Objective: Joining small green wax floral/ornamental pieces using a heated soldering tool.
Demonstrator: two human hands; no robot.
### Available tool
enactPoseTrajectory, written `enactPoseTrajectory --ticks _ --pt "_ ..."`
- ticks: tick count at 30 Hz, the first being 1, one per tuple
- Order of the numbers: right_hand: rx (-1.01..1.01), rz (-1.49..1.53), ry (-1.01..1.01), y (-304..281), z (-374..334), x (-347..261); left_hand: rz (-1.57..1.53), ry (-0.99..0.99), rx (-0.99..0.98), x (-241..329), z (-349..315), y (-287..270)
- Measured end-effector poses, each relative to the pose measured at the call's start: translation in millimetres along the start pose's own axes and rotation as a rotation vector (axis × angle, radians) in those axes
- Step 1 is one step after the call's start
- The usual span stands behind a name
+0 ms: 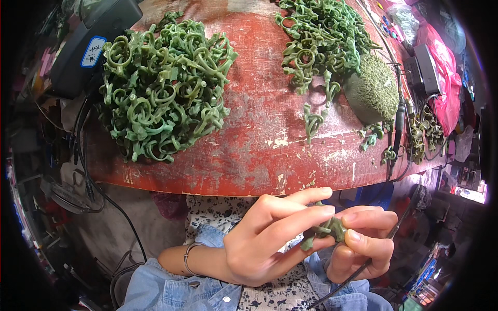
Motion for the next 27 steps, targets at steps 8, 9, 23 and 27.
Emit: enactPoseTrajectory --ticks 8,9,23,27 --pt "-0.029 -0.012 0.0 -1 -2 -1 -0.13 0.039 0.049 -1 3 -2" --pt "-0.035 0.032 0.06 0 -1 2 -0.126 0.038 0.05 -1 2 -2" --pt "-0.004 0.006 0.128 -2 2 3 -0.199 -0.108 0.177 -14 -4 -6" --pt "-0.06 -0.012 0.039 0 3 3 -0.195 -0.113 0.175 -13 -5 -8"
Point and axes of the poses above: each hand's wrist, its own z-axis towards the middle knuckle, its own y-axis out of the palm, x = y × z, the point moved 9 cm from there along z, towards the middle knuckle, and after that the axes turned 4 degrees about -z, right-handed, at the moved point
